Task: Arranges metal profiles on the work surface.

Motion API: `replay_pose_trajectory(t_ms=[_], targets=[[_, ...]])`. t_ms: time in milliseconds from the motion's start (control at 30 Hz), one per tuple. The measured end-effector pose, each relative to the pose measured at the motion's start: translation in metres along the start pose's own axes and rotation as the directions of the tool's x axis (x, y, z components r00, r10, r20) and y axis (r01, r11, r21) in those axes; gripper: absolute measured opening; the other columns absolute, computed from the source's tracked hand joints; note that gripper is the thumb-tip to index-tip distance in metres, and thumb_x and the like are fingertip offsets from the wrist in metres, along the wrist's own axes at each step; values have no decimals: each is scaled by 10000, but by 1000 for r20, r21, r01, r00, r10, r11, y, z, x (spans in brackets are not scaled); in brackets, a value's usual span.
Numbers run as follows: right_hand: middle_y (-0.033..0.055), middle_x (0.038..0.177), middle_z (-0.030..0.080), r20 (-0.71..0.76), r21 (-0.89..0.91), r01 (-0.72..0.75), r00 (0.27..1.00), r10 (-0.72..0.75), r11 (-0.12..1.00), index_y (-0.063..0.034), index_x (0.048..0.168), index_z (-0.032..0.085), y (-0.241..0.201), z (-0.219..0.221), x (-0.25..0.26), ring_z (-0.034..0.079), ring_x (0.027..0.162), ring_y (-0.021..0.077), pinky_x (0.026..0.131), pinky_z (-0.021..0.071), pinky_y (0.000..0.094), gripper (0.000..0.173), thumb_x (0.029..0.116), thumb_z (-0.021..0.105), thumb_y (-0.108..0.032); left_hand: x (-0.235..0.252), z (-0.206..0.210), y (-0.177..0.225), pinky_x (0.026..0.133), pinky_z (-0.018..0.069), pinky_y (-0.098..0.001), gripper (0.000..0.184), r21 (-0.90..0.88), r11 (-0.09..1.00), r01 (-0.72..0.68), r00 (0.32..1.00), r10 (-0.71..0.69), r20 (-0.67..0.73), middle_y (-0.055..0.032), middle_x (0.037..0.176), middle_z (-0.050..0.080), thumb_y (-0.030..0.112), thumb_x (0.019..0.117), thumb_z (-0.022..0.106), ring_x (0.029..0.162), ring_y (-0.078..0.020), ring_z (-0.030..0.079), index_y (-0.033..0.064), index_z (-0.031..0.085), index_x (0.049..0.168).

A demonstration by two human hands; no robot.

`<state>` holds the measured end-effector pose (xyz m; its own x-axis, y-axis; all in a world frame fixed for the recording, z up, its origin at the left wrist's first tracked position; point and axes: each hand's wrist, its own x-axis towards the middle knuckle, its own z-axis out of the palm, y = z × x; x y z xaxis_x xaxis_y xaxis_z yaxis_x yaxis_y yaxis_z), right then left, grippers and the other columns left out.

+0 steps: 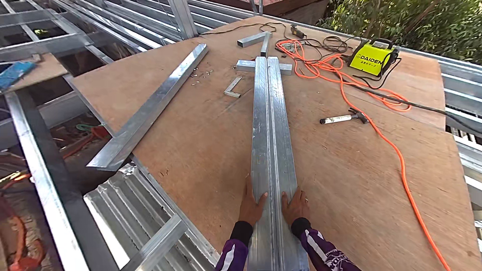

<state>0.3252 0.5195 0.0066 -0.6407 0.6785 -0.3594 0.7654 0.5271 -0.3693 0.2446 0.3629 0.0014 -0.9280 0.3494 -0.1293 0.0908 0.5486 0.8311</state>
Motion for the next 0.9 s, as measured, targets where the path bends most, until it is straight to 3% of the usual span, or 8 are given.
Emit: replay_pose_trajectory(t_ms=[167, 233, 333, 400, 700, 900], targets=[[198, 1554, 449, -27, -20, -6, 1000, 5, 1000, -20, 1595, 301, -3, 0, -1, 525, 1371, 356, 1049, 499, 516, 843, 1011, 432, -613, -70, 7, -9, 1217, 358, -477, 998, 42, 998, 54, 999, -54, 2, -208, 1705, 173, 514, 941, 646, 1539, -330, 318, 42, 129, 1650], [196, 1545, 460, -32, -26, -6, 999, 5, 1000, -19, 1593, 304, -3, 1, -2, 524, 1372, 356, 1050, 499, 510, 841, 1009, 435, -611, -78, 20, -10, 1202, 368, -504, 986, 141, 987, 80, 996, -75, -46, -208, 1703, 185, 542, 938, 628, 1530, -356, 332, 40, 162, 1647], [195, 1537, 465, -32, -32, -8, 999, 7, 999, -17, 1592, 297, -7, 0, -4, 520, 1377, 351, 1058, 496, 504, 833, 1014, 434, -601, -74, 32, -10, 1147, 414, -521, 910, 347, 931, 112, 990, -74, -119, -203, 1683, 259, 599, 952, 575, 1447, -386, 453, 79, 269, 1633], [198, 1535, 466, -34, -40, -14, 999, 12, 999, -16, 1592, 297, -8, 0, -3, 521, 1376, 349, 1057, 497, 495, 826, 1017, 433, -595, -72, 34, -11, 1146, 405, -530, 855, 405, 908, 104, 991, -59, -120, -227, 1675, 260, 612, 969, 536, 1443, -411, 450, 111, 313, 1625], [232, 1533, 458, -105, -68, 15, 994, -22, 998, 9, 1595, 268, -9, 9, -5, 541, 1350, 386, 1036, 506, 524, 824, 1023, 435, -561, -72, 30, -11, 1188, 370, -493, 807, 374, 921, 106, 993, -80, -83, -232, 1679, 243, 596, 988, 522, 1478, -393, 406, 140, 327, 1624], [244, 1627, 343, -173, -162, 77, 979, -105, 984, 8, 1618, 225, -6, 17, -7, 423, 1452, 430, 1128, 401, 584, 777, 1054, 403, -498, -72, 28, -10, 1216, 335, -480, 815, 344, 931, 121, 993, -112, -47, -202, 1693, 227, 604, 994, 508, 1515, -364, 353, 159, 284, 1640]])
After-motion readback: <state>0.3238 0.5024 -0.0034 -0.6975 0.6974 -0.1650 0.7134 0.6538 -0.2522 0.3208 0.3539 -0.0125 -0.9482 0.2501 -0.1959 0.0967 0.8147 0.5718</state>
